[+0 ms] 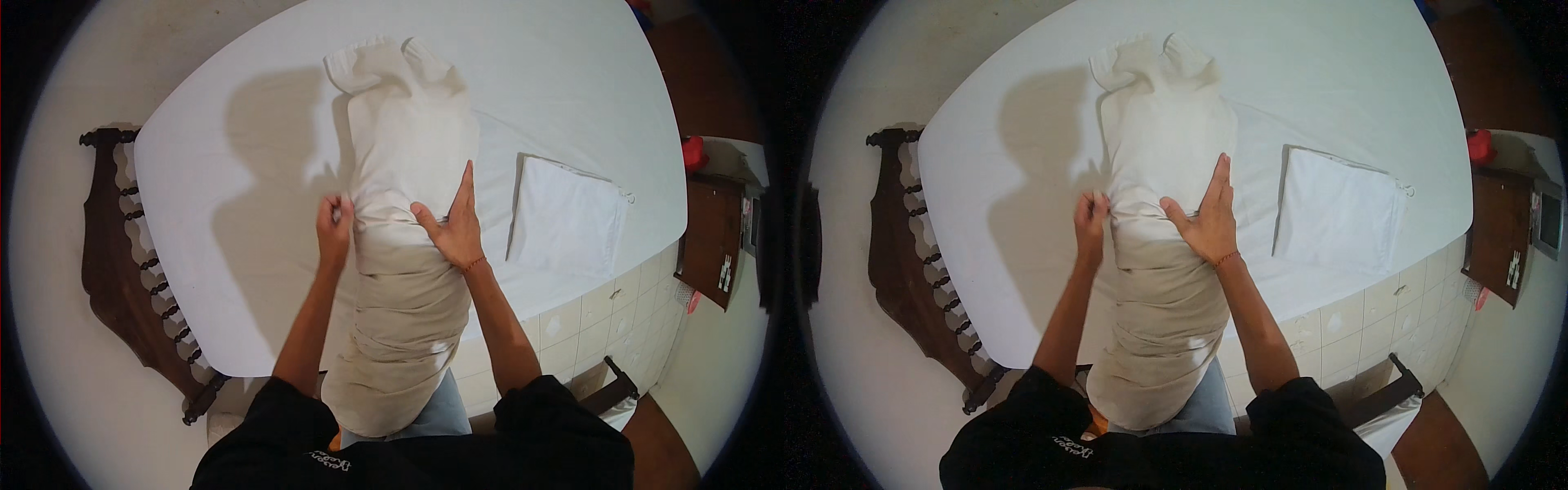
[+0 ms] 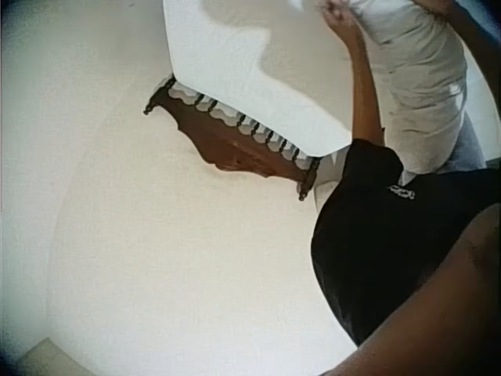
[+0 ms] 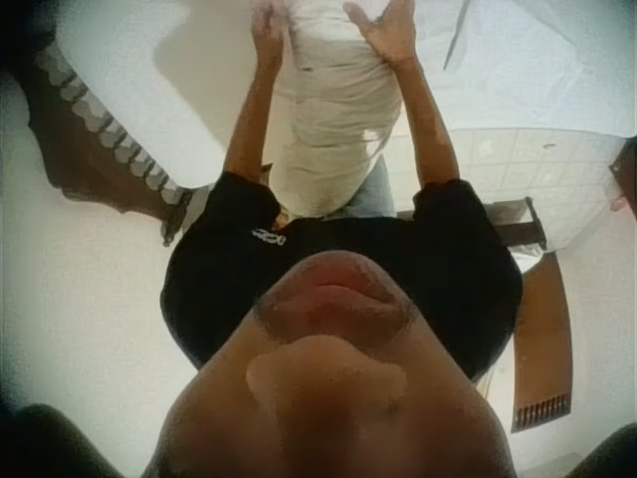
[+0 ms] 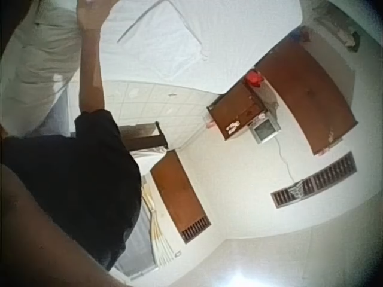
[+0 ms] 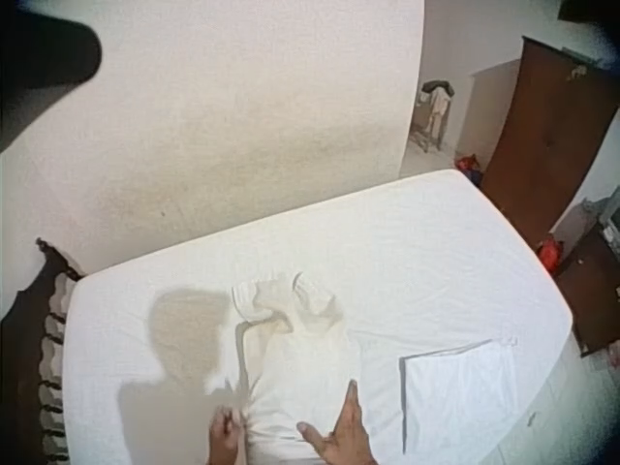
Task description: Insert a pillow into a white pillowcase and tie the strings to secure it on a bed.
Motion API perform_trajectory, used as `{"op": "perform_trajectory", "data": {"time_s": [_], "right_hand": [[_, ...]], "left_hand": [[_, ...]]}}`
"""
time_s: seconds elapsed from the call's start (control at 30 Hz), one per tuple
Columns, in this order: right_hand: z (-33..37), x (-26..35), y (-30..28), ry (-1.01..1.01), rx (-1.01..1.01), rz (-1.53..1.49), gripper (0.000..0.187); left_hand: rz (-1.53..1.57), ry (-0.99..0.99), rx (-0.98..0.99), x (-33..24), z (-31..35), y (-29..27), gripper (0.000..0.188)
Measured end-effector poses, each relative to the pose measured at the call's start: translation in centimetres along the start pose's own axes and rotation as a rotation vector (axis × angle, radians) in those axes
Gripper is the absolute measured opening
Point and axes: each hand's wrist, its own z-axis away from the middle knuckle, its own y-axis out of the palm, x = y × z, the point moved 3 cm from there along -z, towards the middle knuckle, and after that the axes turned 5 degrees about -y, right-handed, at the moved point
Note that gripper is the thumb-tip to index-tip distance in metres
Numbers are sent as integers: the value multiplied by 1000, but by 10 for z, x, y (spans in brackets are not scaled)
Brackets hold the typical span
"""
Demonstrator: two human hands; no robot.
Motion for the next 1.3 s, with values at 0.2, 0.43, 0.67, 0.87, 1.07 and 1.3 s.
{"op": "perform_trajectory", "data": {"time_s": [0.2,0.43,0.67,0.87,1.07,1.3], "right_hand": [[-1,7,-24,51,223,-178,113],[-71,-9,-46,295,-14,-273,118],[0,14,7,165,230,-81,127],[19,49,12,-100,136,74,112],[-77,-28,-39,110,-191,-191,84],[-29,1,15,305,165,-521,71]], "left_hand": [[277,-349,289,-51,-100,48,77],[-217,-301,451,-32,-11,56,90],[81,-251,289,-6,14,-12,93],[-169,-139,39,-89,-41,34,111],[49,-445,103,-68,-17,39,104],[-163,-78,-374,-100,-4,17,82]]}}
